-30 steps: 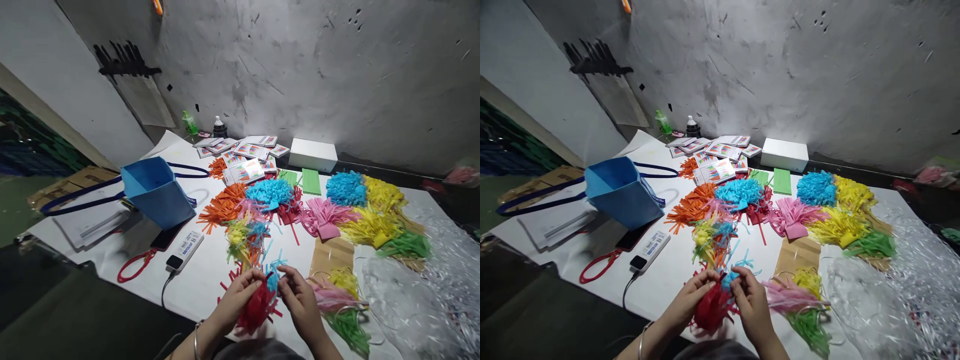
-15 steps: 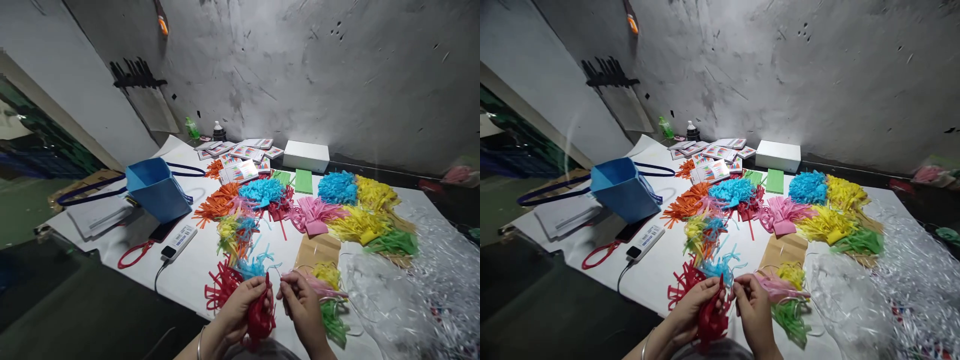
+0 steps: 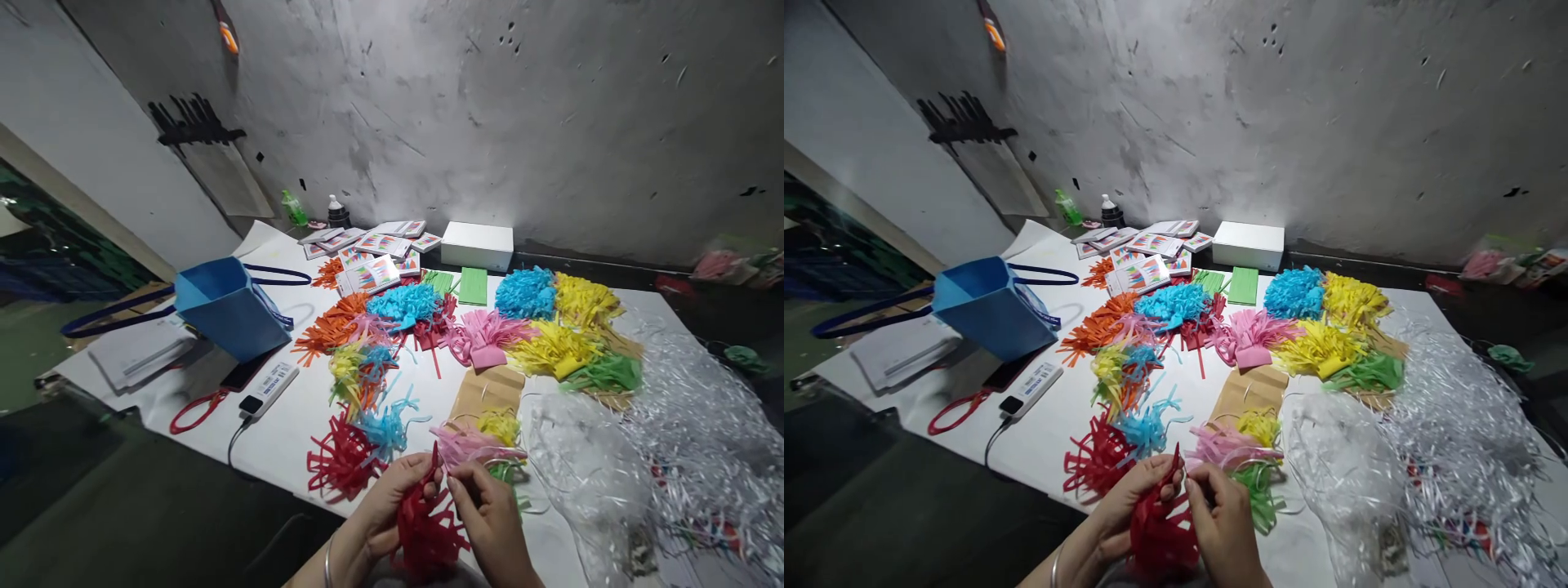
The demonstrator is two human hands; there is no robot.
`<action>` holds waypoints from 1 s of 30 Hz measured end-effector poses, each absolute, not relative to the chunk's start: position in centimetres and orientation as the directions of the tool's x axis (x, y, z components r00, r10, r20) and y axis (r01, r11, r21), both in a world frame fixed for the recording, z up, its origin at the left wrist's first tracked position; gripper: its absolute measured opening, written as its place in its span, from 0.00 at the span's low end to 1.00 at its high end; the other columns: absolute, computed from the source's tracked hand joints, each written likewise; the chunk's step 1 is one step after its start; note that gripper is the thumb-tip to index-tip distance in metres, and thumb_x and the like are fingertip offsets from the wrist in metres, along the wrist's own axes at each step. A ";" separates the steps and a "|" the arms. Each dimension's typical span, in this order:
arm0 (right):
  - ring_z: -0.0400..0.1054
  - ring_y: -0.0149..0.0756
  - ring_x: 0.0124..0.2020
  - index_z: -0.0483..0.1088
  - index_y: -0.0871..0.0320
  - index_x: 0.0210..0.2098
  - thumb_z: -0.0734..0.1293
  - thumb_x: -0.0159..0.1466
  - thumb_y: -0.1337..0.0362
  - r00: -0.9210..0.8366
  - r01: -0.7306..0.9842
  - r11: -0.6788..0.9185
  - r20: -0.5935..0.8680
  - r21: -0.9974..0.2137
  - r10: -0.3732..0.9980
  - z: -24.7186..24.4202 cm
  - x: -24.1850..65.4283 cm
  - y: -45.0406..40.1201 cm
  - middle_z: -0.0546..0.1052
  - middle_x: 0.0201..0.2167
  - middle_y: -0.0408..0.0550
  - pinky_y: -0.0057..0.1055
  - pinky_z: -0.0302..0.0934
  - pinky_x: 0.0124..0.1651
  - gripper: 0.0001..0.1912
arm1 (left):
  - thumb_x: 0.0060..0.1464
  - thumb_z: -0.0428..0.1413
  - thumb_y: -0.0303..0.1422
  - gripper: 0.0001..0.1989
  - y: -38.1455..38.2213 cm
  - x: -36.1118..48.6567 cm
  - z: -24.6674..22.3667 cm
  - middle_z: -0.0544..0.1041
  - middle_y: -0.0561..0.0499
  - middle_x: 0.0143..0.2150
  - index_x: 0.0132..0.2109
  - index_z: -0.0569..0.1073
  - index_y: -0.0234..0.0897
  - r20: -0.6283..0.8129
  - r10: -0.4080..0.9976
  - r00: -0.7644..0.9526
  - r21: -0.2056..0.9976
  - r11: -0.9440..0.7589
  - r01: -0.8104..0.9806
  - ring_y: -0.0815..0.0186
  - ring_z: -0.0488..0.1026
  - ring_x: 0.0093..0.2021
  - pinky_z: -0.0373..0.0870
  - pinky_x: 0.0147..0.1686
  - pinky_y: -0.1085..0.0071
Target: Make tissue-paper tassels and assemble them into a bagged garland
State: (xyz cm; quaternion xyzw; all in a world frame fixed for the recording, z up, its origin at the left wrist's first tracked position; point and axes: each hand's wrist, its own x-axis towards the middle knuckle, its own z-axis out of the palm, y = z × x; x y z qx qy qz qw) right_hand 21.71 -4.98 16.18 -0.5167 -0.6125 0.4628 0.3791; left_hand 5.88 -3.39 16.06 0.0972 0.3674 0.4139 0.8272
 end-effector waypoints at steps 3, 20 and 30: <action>0.69 0.34 0.26 0.73 0.55 0.31 0.62 0.65 0.56 -0.193 0.285 0.060 0.004 -0.957 0.981 16.4 22.7 -5.2 0.77 0.26 0.46 0.26 0.58 0.28 0.13 | 0.43 0.68 0.34 0.14 -3.5 6.6 15.7 0.72 0.52 0.25 0.29 0.75 0.28 -0.513 0.774 0.372 0.538 0.628 -0.562 0.78 0.64 0.21 0.60 0.21 0.84; 0.50 0.22 0.15 0.66 0.58 0.25 0.71 0.55 0.48 -0.321 -0.116 -0.368 -0.316 -0.922 0.893 13.4 24.3 -4.9 0.61 0.14 0.35 0.21 0.43 0.18 0.19 | 0.41 0.68 0.41 0.16 -4.5 7.2 15.2 0.74 0.51 0.23 0.29 0.77 0.30 -0.460 0.830 0.314 0.746 0.553 -0.371 0.74 0.63 0.21 0.57 0.24 0.78; 0.52 0.23 0.11 0.67 0.58 0.41 0.69 0.56 0.46 -0.374 -0.034 -0.425 -0.382 -0.905 0.845 14.3 23.6 -4.8 0.69 0.16 0.37 0.21 0.45 0.15 0.24 | 0.50 0.61 0.43 0.15 -5.1 7.1 15.3 0.76 0.50 0.27 0.31 0.80 0.33 -0.271 0.921 0.280 0.959 0.285 -0.008 0.66 0.69 0.29 0.63 0.33 0.74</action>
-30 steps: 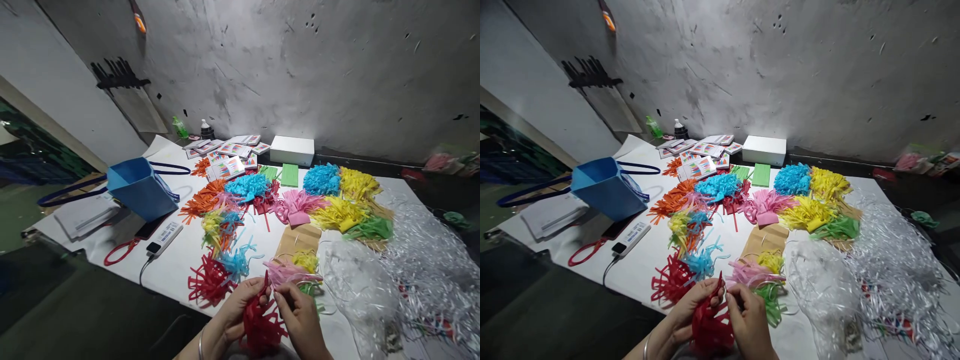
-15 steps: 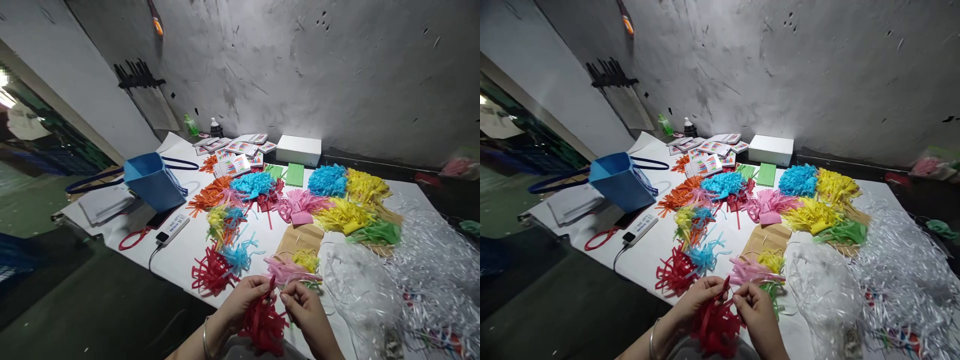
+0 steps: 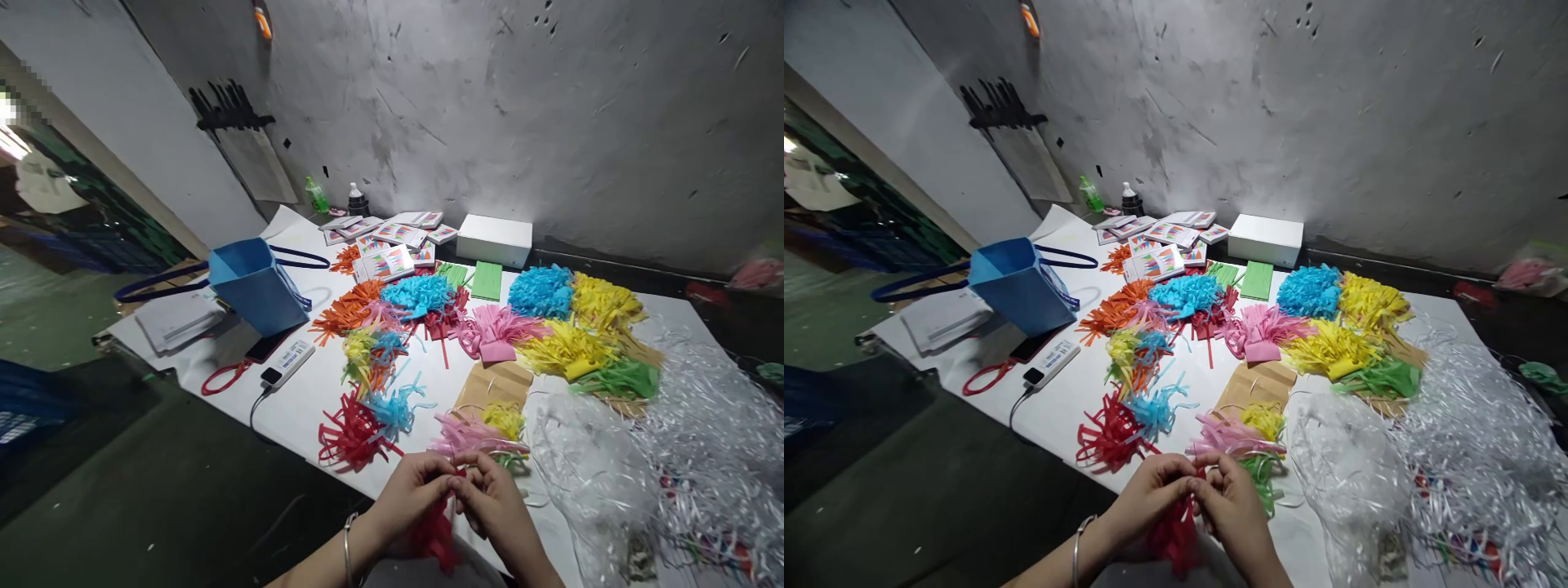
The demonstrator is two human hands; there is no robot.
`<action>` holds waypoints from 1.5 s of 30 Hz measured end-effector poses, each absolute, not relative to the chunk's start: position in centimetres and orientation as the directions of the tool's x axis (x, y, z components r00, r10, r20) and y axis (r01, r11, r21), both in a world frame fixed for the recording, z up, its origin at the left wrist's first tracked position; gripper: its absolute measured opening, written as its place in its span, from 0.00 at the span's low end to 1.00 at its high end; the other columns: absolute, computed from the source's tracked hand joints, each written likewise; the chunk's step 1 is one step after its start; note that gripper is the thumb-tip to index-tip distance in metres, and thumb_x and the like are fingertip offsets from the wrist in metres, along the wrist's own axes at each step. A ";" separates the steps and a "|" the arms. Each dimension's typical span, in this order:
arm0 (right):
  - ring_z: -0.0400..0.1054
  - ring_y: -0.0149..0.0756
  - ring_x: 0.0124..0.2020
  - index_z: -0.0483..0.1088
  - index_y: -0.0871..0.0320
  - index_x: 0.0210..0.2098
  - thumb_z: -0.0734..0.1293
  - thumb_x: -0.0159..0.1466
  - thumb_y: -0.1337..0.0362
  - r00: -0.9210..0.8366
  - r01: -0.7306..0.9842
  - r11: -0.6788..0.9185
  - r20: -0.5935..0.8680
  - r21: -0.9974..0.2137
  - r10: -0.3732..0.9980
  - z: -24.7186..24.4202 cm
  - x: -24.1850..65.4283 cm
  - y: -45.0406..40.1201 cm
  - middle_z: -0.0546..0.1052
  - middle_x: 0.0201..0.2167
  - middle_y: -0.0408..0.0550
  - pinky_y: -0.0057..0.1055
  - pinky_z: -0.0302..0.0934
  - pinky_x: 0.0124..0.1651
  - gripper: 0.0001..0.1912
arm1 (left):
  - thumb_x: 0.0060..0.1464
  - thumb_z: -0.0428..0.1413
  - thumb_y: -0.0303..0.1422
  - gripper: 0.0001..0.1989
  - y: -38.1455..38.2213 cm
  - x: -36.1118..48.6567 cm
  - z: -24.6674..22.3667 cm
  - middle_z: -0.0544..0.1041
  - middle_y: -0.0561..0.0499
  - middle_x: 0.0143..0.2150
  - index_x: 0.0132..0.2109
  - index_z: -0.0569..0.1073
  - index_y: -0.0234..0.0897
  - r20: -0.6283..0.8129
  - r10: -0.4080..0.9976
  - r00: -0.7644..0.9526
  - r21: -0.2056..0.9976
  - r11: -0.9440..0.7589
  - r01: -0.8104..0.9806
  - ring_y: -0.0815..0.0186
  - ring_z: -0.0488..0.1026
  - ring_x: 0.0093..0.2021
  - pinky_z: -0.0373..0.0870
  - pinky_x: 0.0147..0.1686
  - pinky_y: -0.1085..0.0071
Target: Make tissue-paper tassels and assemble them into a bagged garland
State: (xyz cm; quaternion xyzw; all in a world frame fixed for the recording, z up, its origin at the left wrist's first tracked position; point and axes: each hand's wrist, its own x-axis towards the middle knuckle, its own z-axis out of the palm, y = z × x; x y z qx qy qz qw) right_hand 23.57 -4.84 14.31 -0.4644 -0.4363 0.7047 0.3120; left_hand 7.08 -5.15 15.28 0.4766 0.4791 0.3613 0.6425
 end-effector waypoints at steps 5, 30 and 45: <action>0.67 0.32 0.24 0.71 0.59 0.33 0.63 0.63 0.50 -0.248 0.235 -0.072 -0.131 -0.969 0.960 13.9 23.3 -5.5 0.73 0.23 0.45 0.25 0.58 0.27 0.18 | 0.47 0.63 0.44 0.19 -5.4 7.6 14.2 0.77 0.46 0.37 0.41 0.79 0.34 -0.256 0.942 0.217 0.942 0.294 -0.164 0.61 0.72 0.39 0.66 0.40 0.70; 0.71 0.35 0.31 0.73 0.56 0.37 0.53 0.70 0.57 -0.409 0.502 0.278 0.059 -0.819 0.911 11.7 18.6 -0.8 0.76 0.29 0.47 0.29 0.63 0.35 0.19 | 0.60 0.52 0.40 0.13 -1.6 3.4 11.5 0.73 0.46 0.40 0.36 0.77 0.37 0.068 0.997 -0.032 0.970 -0.058 0.237 0.61 0.71 0.43 0.68 0.45 0.67; 0.71 0.37 0.29 0.71 0.58 0.32 0.55 0.67 0.48 -0.167 0.514 0.091 0.004 -0.853 0.986 9.4 21.0 -2.1 0.76 0.26 0.48 0.28 0.64 0.33 0.23 | 0.60 0.50 0.31 0.09 3.5 -1.1 10.3 0.76 0.45 0.47 0.42 0.74 0.39 0.085 0.994 -0.068 0.722 -0.015 0.692 0.58 0.67 0.53 0.59 0.56 0.59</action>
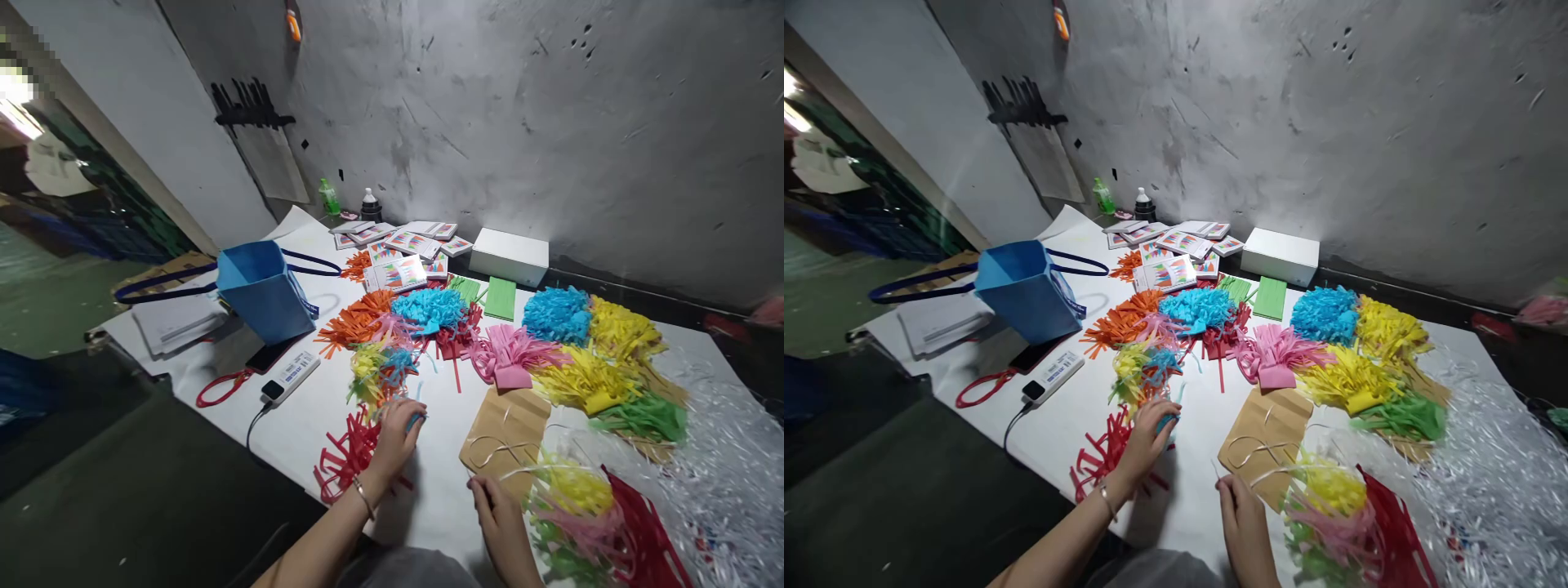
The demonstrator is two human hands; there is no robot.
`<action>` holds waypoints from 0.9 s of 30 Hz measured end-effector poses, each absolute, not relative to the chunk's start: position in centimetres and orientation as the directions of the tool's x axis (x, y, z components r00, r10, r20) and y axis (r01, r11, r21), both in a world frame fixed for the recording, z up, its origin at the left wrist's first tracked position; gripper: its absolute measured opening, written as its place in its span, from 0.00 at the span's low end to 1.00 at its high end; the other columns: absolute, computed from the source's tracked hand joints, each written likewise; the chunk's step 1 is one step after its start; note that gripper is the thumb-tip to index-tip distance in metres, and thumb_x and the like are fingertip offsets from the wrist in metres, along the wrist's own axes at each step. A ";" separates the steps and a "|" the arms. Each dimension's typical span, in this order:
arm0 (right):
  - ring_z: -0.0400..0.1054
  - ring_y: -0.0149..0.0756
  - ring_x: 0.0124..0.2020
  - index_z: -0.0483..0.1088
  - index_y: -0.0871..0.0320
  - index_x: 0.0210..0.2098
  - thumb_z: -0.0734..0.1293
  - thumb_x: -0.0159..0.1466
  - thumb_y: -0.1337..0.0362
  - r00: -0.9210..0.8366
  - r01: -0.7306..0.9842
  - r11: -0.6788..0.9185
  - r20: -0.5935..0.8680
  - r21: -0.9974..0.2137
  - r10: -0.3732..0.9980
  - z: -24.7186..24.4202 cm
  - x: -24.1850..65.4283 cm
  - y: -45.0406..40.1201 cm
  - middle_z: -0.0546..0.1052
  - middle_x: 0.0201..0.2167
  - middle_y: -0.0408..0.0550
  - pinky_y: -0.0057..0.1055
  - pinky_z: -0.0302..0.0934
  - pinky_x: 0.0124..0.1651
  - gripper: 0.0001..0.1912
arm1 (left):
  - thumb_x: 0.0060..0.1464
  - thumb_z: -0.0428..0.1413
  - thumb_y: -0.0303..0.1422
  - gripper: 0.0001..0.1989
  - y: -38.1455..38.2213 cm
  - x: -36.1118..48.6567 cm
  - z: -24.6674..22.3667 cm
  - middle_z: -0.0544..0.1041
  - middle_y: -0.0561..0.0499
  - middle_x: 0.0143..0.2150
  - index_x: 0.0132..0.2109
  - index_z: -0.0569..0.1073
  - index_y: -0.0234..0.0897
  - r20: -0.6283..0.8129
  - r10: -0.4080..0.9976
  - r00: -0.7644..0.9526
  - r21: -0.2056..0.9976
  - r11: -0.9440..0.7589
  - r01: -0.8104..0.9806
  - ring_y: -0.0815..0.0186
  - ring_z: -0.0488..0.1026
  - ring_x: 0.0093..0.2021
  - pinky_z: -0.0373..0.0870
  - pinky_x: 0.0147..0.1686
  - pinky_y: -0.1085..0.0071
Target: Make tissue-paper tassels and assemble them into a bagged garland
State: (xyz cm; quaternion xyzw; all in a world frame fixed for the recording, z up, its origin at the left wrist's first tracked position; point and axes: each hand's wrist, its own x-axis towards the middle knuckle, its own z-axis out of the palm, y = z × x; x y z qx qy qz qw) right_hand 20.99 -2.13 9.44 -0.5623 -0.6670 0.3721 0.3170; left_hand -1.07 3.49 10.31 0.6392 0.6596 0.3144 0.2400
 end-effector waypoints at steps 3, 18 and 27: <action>0.73 0.38 0.34 0.73 0.58 0.36 0.57 0.68 0.52 -0.095 0.487 0.142 0.110 -0.862 0.989 12.5 21.7 -1.8 0.78 0.32 0.51 0.27 0.66 0.36 0.19 | 0.59 0.52 0.38 0.10 1.0 0.6 14.1 0.77 0.45 0.40 0.41 0.74 0.38 0.110 0.994 0.002 0.969 -0.107 0.223 0.59 0.72 0.45 0.66 0.48 0.63; 0.72 0.33 0.31 0.74 0.55 0.37 0.59 0.67 0.64 -0.238 0.397 0.341 0.264 -0.852 0.935 18.9 21.1 -3.7 0.77 0.29 0.46 0.24 0.63 0.34 0.11 | 0.45 0.66 0.40 0.17 -2.9 5.5 16.8 0.75 0.51 0.27 0.40 0.78 0.33 -0.351 0.930 0.113 0.762 0.354 -0.543 0.70 0.71 0.27 0.67 0.30 0.75; 0.70 0.33 0.27 0.70 0.57 0.39 0.56 0.69 0.66 -0.314 0.595 0.546 0.455 -0.590 0.833 18.4 21.8 -4.3 0.75 0.27 0.46 0.26 0.62 0.31 0.12 | 0.50 0.62 0.42 0.16 -3.3 5.6 17.1 0.79 0.48 0.31 0.41 0.79 0.35 -0.259 0.965 0.027 0.947 0.260 -0.191 0.65 0.73 0.32 0.69 0.35 0.72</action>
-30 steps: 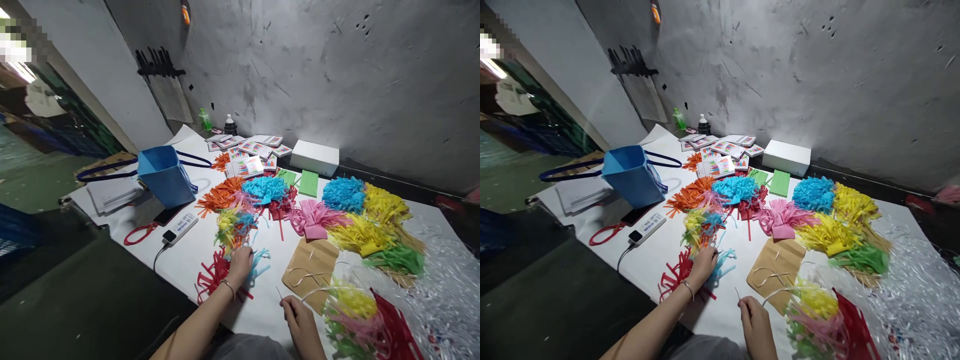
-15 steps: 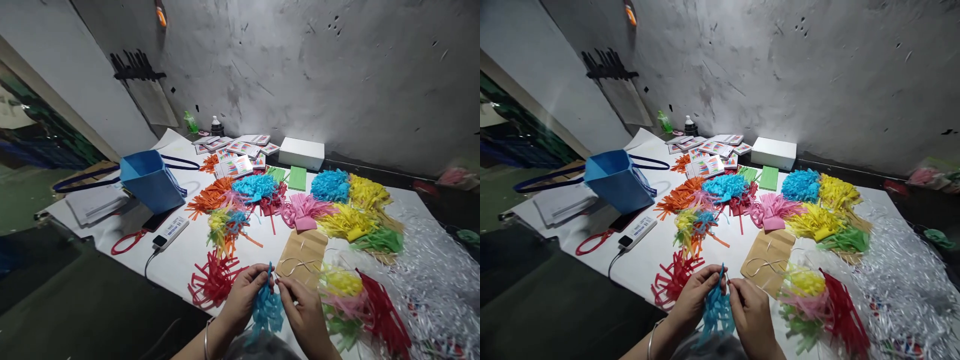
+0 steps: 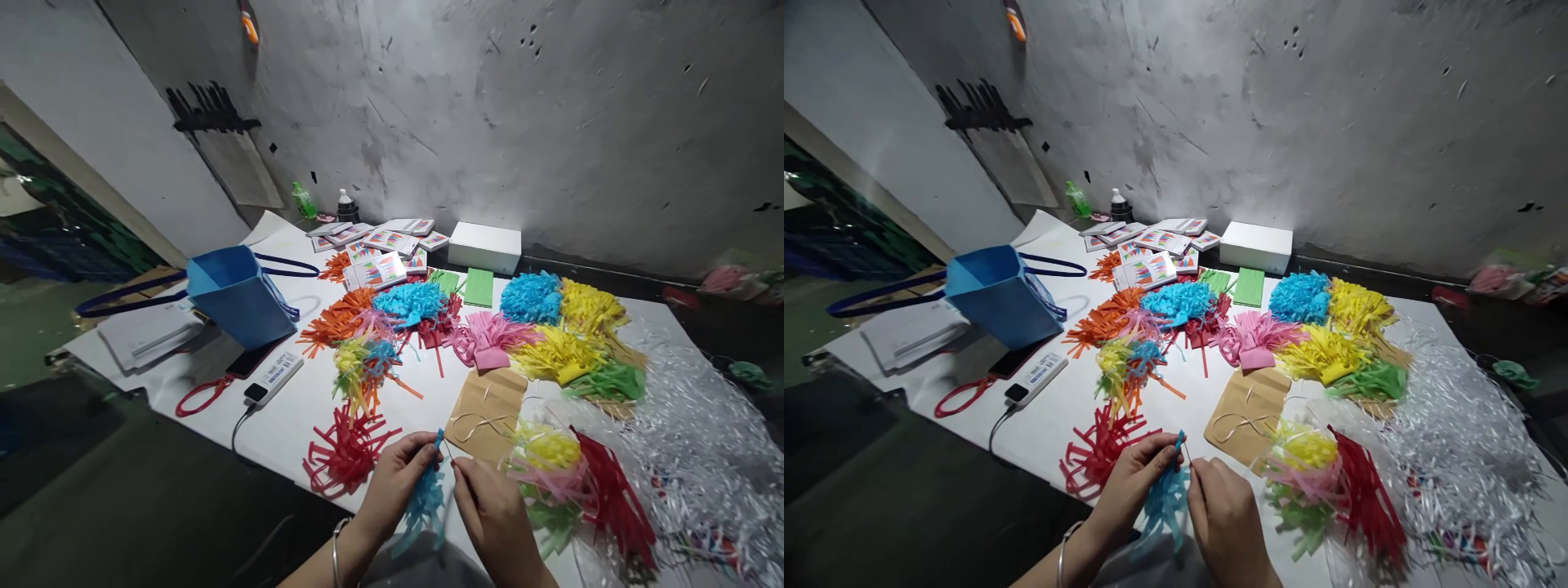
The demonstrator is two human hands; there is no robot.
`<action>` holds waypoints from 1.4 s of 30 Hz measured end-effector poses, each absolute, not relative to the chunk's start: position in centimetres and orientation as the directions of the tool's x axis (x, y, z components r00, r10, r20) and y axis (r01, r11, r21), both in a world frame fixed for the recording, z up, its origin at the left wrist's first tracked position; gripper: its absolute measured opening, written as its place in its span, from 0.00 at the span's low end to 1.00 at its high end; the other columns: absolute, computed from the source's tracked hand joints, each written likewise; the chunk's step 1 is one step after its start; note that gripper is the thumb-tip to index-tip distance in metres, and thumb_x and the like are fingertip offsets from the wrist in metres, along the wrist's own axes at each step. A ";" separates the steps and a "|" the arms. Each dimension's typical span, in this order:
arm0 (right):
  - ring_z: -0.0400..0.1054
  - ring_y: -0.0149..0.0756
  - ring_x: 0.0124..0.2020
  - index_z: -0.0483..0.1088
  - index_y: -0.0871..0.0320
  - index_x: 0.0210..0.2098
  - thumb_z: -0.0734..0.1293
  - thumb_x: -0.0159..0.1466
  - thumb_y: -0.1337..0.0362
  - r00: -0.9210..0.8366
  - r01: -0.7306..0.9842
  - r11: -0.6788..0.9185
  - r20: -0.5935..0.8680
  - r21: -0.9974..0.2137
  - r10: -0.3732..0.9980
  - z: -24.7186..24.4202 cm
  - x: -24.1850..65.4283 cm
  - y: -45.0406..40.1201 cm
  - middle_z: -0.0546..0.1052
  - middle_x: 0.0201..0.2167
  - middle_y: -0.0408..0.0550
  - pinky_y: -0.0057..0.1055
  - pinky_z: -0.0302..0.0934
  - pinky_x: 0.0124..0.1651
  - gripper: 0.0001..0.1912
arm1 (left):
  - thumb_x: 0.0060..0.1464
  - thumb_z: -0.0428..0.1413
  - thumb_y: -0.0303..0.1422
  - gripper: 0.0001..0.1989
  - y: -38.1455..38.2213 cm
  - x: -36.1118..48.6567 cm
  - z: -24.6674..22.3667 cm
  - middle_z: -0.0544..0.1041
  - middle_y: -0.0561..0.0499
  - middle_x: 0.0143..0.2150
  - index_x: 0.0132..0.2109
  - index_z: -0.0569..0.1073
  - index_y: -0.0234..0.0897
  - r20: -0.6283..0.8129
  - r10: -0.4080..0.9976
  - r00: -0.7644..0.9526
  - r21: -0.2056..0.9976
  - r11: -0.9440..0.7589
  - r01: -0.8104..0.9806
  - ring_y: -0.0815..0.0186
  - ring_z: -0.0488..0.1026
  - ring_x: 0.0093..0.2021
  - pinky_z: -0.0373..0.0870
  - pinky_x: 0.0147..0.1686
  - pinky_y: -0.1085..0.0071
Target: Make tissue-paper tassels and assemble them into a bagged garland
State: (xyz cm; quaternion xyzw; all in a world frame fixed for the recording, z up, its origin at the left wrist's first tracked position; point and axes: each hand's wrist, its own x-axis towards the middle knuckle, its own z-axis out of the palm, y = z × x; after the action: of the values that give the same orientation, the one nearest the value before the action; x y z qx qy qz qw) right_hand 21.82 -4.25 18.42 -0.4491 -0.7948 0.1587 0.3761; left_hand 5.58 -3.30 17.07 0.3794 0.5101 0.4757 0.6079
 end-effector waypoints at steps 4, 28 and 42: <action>0.66 0.34 0.22 0.69 0.58 0.40 0.55 0.69 0.68 -0.385 0.728 0.618 0.569 -0.297 0.726 17.9 21.7 -4.4 0.71 0.22 0.45 0.29 0.56 0.26 0.12 | 0.53 0.59 0.41 0.13 -3.3 5.4 17.1 0.80 0.46 0.38 0.41 0.80 0.39 -0.117 0.993 -0.015 0.989 0.117 0.091 0.60 0.75 0.38 0.70 0.40 0.69; 0.69 0.33 0.19 0.68 0.61 0.47 0.65 0.61 0.47 -0.221 -0.009 -0.227 -0.219 -0.974 0.950 17.3 21.8 -4.0 0.72 0.21 0.41 0.28 0.64 0.23 0.25 | 0.60 0.53 0.37 0.11 -3.9 5.5 17.4 0.78 0.45 0.35 0.42 0.79 0.41 0.084 0.967 0.241 0.956 -0.147 0.255 0.62 0.73 0.37 0.68 0.39 0.70; 0.73 0.38 0.28 0.72 0.53 0.33 0.58 0.67 0.56 -0.327 0.551 0.436 0.297 -0.712 0.897 10.7 24.8 -2.6 0.77 0.27 0.48 0.30 0.66 0.31 0.14 | 0.53 0.58 0.43 0.15 -1.8 4.8 15.2 0.72 0.52 0.26 0.28 0.73 0.35 -0.117 0.982 -0.150 0.990 0.103 -0.099 0.66 0.68 0.29 0.64 0.33 0.72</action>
State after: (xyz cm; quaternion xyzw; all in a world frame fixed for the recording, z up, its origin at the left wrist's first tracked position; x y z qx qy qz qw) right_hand 24.82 -2.59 10.68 -0.4673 -0.7745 0.2519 0.3440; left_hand 4.83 -1.79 15.17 0.4077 0.5412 0.5312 0.5087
